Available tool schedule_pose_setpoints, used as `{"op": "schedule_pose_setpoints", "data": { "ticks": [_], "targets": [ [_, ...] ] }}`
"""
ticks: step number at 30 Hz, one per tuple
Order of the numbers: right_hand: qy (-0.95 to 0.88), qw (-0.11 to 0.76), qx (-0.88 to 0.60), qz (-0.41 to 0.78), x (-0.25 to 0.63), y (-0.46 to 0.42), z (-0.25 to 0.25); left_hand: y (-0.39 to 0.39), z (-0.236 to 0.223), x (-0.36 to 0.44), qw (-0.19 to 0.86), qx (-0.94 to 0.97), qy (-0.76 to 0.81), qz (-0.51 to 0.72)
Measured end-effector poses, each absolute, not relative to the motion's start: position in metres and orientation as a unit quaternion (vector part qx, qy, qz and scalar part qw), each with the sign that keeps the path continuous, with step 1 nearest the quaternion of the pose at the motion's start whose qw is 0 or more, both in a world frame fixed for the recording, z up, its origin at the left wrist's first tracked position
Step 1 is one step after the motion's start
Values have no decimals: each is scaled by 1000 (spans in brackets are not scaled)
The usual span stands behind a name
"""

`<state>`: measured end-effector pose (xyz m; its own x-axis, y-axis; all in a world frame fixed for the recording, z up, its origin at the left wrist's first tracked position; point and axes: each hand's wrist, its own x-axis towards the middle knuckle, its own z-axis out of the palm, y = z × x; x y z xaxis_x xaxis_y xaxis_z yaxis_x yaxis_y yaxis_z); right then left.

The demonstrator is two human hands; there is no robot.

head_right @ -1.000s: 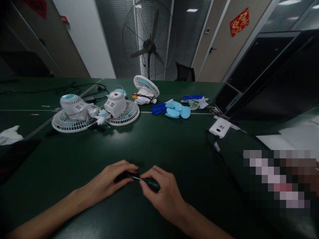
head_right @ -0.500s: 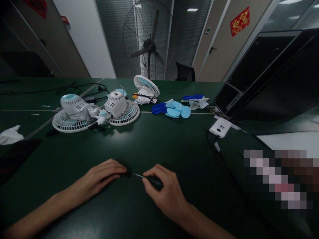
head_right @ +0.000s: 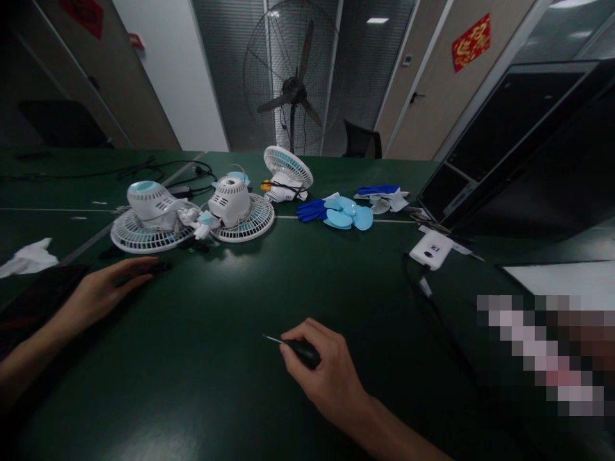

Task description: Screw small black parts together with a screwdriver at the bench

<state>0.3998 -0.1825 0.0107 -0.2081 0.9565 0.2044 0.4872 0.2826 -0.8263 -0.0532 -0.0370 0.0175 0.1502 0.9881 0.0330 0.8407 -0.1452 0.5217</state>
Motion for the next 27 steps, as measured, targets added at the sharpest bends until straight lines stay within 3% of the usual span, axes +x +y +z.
{"op": "schedule_pose_setpoints", "data": {
  "ticks": [8,14,27],
  "targets": [
    [-710,369,-502,328,400,-183,13,-37,32,-58,160,729,651,136],
    [-711,369,-504,322,400,-184,11,-38,29,-56,139,697,682,172],
    [-711,365,-508,320,399,-183,13,-39,39,-29,201,693,667,184]
  ]
}}
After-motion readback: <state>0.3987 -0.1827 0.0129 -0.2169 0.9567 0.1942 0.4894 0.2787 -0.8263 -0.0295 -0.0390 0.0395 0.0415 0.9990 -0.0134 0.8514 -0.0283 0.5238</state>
